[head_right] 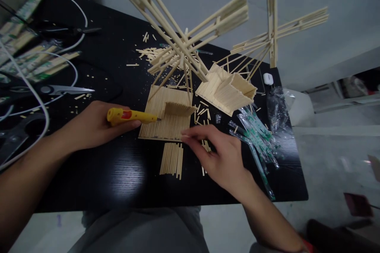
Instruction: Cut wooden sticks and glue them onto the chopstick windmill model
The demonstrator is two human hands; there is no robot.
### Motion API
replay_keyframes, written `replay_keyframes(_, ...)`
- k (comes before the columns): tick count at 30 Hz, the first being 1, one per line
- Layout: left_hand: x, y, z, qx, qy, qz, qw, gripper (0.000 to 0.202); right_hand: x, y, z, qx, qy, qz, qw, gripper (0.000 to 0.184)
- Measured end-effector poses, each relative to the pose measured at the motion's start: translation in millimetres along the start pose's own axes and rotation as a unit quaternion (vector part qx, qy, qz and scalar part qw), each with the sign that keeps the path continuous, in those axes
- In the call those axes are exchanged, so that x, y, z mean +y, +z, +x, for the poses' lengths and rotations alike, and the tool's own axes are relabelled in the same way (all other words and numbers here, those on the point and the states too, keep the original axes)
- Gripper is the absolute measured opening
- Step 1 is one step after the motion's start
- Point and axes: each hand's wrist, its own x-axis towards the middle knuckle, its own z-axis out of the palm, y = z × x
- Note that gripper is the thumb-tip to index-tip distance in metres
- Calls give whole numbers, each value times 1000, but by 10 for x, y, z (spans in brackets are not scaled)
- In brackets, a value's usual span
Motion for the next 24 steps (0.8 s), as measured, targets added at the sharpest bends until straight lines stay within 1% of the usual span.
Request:
replay_keyframes(2,-14,8,6,3,13,5,1000,46,3,69,205,-1,-21,-7,1000,11)
replay_keyframes(4,-15,5,12,10,29,3,1000,47,28,141,365,-7,-53,-6,999,9)
replay_keyframes(7,6,-13,19,15,47,0,999,48,90,228,478,-18,-99,-14,995,9)
replay_keyframes(10,27,-29,23,18,62,4,998,47,149,272,478,-16,-119,-16,993,9)
replay_keyframes(17,13,-24,16,21,81,8,996,44,195,299,439,-19,-128,-25,991,10)
replay_keyframes(21,7,-26,10,19,74,9,997,44,186,327,431,-14,-130,-29,991,9)
replay_keyframes(24,17,-25,10,27,71,0,997,44,169,342,424,-12,-136,-25,990,11)
